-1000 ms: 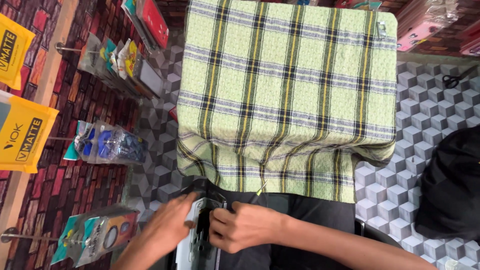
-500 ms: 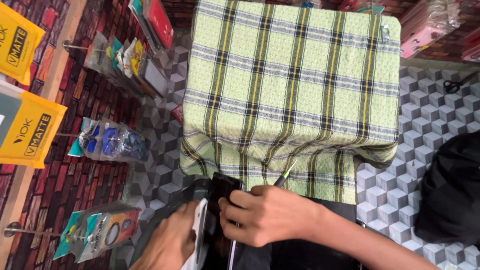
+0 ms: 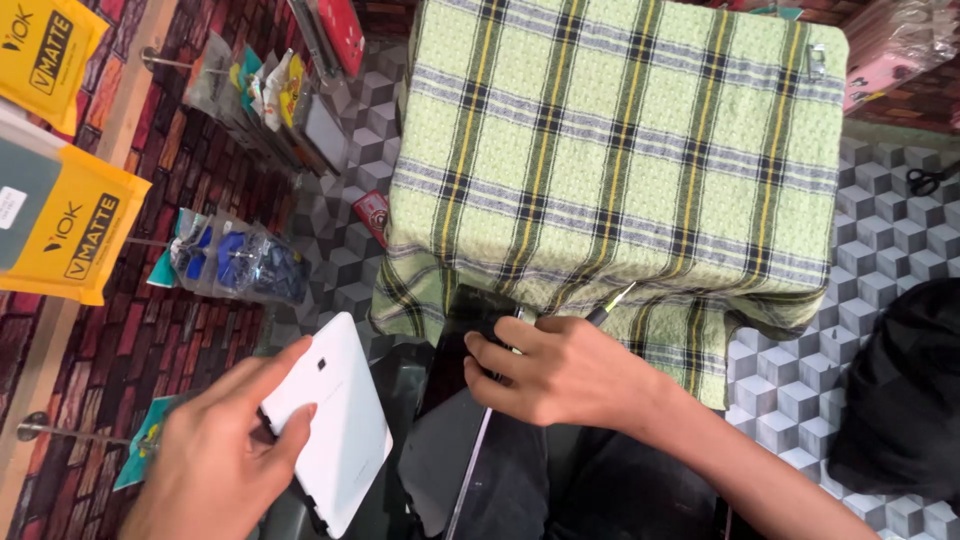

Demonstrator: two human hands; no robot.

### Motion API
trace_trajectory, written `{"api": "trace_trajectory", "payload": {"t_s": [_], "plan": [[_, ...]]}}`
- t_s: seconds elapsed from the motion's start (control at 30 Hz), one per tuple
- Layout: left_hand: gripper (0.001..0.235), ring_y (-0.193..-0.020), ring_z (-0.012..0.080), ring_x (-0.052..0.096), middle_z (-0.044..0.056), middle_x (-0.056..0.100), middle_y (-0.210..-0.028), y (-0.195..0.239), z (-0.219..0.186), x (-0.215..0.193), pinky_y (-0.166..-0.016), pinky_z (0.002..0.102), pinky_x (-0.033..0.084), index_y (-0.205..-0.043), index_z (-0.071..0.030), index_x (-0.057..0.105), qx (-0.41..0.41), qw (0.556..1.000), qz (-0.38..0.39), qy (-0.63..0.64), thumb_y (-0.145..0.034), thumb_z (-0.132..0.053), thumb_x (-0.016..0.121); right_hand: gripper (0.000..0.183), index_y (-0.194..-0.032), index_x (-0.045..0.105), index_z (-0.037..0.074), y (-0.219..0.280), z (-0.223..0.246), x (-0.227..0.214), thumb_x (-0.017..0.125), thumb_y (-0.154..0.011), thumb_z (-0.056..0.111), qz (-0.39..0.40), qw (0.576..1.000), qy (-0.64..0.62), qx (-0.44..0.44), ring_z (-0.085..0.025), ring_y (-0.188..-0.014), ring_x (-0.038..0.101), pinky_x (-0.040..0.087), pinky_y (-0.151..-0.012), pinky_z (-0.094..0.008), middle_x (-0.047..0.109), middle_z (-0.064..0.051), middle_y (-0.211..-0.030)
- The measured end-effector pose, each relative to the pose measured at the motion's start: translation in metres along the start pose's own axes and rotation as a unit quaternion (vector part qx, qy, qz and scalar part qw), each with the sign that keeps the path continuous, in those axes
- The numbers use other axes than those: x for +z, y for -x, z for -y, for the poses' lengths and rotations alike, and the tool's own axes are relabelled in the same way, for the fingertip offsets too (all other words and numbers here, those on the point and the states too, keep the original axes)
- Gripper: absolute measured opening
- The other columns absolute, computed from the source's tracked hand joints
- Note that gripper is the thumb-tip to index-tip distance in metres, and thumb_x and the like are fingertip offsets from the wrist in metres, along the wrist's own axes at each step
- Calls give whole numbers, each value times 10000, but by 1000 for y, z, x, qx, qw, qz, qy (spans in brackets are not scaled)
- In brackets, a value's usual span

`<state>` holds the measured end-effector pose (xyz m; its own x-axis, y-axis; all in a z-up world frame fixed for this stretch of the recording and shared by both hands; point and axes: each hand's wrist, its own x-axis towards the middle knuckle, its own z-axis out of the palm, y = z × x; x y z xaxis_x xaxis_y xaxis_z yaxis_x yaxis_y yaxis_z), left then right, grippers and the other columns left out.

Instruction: The person uses a screwdriver to remove screws from a tablet and then from a white mobile phone. The person removes the back cover of the phone to expose the internal components.

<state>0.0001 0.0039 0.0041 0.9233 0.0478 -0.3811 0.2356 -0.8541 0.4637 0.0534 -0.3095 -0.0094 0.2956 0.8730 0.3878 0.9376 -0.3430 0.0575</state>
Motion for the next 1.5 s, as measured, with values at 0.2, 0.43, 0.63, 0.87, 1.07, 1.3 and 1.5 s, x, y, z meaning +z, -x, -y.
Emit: {"api": "trace_trajectory", "payload": {"t_s": [0.2, 0.43, 0.63, 0.87, 1.07, 1.3, 1.5], "plan": [[629, -714, 234, 729, 58, 743, -1160, -3, -9, 23, -738, 375, 626, -1463, -179, 589, 37, 994, 91, -46, -847, -143, 713, 218, -1001, 714, 52, -16, 10, 1, 743, -792, 106, -16, 999, -28, -12, -142, -922, 663, 595, -561, -273, 741, -78, -1124], [576, -1040, 454, 659, 283, 690, -1089, -36, 3, 75, -883, 497, 540, -1245, 4, 653, 194, 980, 43, 3, -669, 1, 672, 118, -851, 655, 76, -27, 53, 46, 735, -810, 152, -39, 994, -98, -27, -150, -881, 638, 507, -509, -281, 642, -18, -858], [774, -965, 445, 643, 255, 631, -1000, -47, 26, 96, -831, 518, 534, -1493, -68, 476, 123, 983, 110, -84, -743, -41, 664, 96, -811, 649, 88, -28, 60, 93, 722, -785, 144, -17, 994, -105, -36, -151, -823, 615, 499, -518, -287, 566, 15, -736], [712, -1109, 386, 675, 247, 690, -1140, -63, 38, 100, -922, 451, 551, -1435, -101, 539, 116, 971, 195, -71, -743, -95, 704, 71, -860, 644, 108, -22, 56, 113, 698, -828, 139, 17, 989, -149, 10, -169, -901, 642, 527, -552, -301, 598, 8, -839], [1076, -1330, 358, 503, 217, 513, -1452, -52, 61, 83, -1077, 446, 431, -1626, -96, 153, 109, 942, 316, -35, -782, -212, 811, 290, -1138, 655, 85, -25, 65, 120, 666, -848, 96, -31, 981, -183, 56, -164, -918, 655, 520, -558, -291, 665, -40, -1194], [1215, -1422, 343, 453, 210, 410, -1555, -48, 55, 88, -1114, 469, 373, -1631, -151, 67, 174, 954, 245, 1, -737, -317, 873, 376, -1222, 710, -34, 6, 82, 121, 694, -885, 131, -105, 991, -87, -2, -149, -885, 660, 528, -574, -256, 685, -148, -1244], [1277, -1206, 417, 521, 307, 425, -1505, -55, 44, 89, -944, 510, 458, -1624, -154, 40, 217, 954, 204, 30, -701, -196, 921, 247, -939, 755, 0, 8, 107, 136, 697, -765, 165, 28, 992, -106, -61, -159, -701, 603, 495, -474, -285, 697, -123, -1024]]}}
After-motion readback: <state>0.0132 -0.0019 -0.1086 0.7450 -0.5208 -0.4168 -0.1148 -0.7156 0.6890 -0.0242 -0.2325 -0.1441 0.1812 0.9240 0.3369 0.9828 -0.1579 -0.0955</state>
